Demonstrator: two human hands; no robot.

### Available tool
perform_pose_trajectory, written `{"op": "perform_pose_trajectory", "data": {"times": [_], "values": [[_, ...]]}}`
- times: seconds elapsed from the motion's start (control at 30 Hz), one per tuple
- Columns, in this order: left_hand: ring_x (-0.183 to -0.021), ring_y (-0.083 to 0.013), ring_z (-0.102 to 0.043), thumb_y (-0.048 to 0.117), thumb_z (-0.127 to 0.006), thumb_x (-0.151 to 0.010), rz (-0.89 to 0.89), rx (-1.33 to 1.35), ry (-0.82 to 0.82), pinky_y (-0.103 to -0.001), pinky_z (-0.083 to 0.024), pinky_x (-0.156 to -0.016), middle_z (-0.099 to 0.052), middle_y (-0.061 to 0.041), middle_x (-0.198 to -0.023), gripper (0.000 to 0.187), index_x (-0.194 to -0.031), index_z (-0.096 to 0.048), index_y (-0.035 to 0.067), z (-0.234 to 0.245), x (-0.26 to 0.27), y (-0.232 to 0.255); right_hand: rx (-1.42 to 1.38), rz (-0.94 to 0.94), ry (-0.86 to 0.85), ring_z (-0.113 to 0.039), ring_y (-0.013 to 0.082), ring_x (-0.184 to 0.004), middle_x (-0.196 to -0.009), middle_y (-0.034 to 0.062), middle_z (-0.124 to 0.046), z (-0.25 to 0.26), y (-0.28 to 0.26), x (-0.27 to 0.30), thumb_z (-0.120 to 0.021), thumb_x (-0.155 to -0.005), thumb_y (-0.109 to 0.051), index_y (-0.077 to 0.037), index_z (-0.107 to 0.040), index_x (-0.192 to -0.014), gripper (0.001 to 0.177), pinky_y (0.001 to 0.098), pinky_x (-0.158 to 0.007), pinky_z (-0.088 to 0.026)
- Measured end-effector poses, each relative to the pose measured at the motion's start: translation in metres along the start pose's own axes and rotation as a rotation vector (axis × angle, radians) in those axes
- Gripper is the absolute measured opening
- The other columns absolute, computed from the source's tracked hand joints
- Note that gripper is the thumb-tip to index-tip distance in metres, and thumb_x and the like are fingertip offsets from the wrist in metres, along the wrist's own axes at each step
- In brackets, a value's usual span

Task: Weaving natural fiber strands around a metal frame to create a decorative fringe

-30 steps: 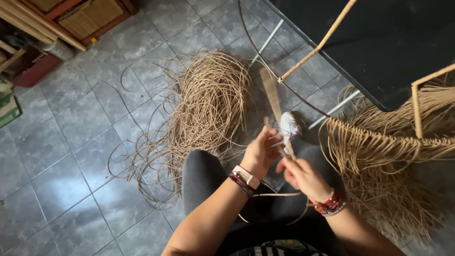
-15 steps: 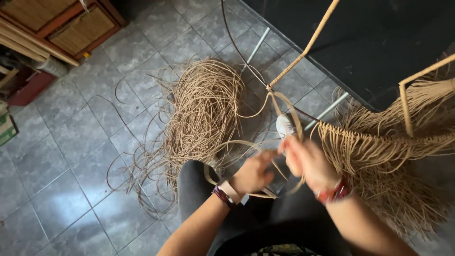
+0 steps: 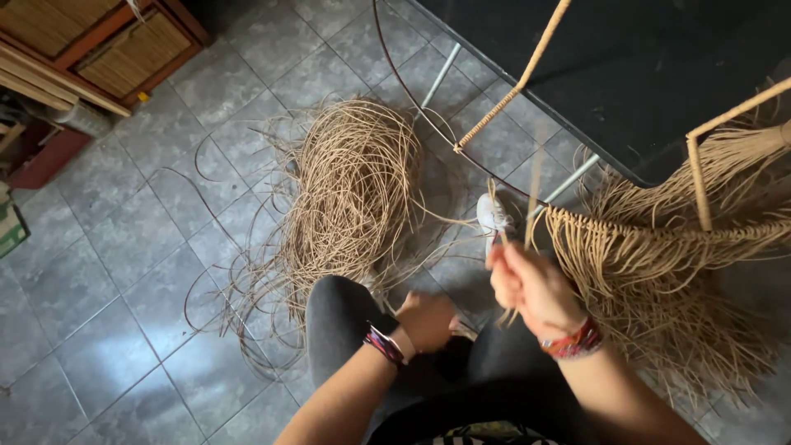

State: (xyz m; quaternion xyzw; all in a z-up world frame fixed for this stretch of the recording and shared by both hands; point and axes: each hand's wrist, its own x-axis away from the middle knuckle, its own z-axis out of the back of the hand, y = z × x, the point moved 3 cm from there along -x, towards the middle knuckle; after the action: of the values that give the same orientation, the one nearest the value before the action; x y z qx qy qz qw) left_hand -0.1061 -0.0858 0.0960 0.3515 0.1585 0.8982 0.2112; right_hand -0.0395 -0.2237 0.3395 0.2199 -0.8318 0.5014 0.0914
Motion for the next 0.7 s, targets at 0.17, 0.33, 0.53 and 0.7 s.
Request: {"op": "perform_pose_trajectory", "data": {"times": [0.17,0.33,0.53,0.7], "values": [[-0.097,-0.0261,-0.077,0.017,-0.043,-0.102,-0.263,2.015,0.618,-0.034,-0.062,-0.089,-0.073,-0.018,-0.09,0.042,-0.138,-0.056,-0.001,0.217,0.101,0.064,0.547,0.148,0.12,-0.046,0.0148,-0.04,-0.042,0.0055,-0.051,-0.004,0.034,0.035,-0.058,-0.104,-0.029,-0.004,-0.067,-0.057,0.054,0.0257,-0.039,-0.035],[-0.061,-0.0186,-0.066,0.03,-0.035,-0.112,-0.36,1.171,0.518,-0.028,-0.048,-0.059,-0.065,-0.008,-0.06,0.044,-0.09,-0.068,0.01,0.183,0.101,0.058,-0.019,-0.021,0.104,-0.074,0.035,-0.099,-0.111,0.025,-0.076,-0.008,-0.001,0.015,-0.047,-0.105,-0.036,0.002,-0.068,-0.122,0.047,0.0491,-0.09,-0.057],[-0.113,-0.0381,-0.059,0.008,-0.047,-0.093,-0.563,0.683,0.241,-0.052,-0.043,-0.1,-0.062,-0.021,-0.112,0.022,-0.113,-0.056,0.004,0.127,0.07,0.046,0.192,0.006,0.054,-0.033,0.008,-0.041,-0.053,-0.002,-0.038,0.02,0.019,0.005,-0.046,-0.11,-0.036,-0.004,-0.07,-0.102,0.04,0.0242,-0.04,-0.032],[-0.1,-0.03,-0.076,0.018,-0.046,-0.101,-0.427,2.055,0.607,-0.037,-0.06,-0.087,-0.073,-0.01,-0.09,0.045,-0.14,-0.054,-0.002,0.221,0.104,0.067,0.462,0.049,0.065,-0.048,0.0162,-0.031,-0.044,0.0072,-0.049,0.011,0.045,0.021,-0.055,-0.107,-0.027,-0.003,-0.067,-0.07,0.046,0.0266,-0.033,-0.039]]}}
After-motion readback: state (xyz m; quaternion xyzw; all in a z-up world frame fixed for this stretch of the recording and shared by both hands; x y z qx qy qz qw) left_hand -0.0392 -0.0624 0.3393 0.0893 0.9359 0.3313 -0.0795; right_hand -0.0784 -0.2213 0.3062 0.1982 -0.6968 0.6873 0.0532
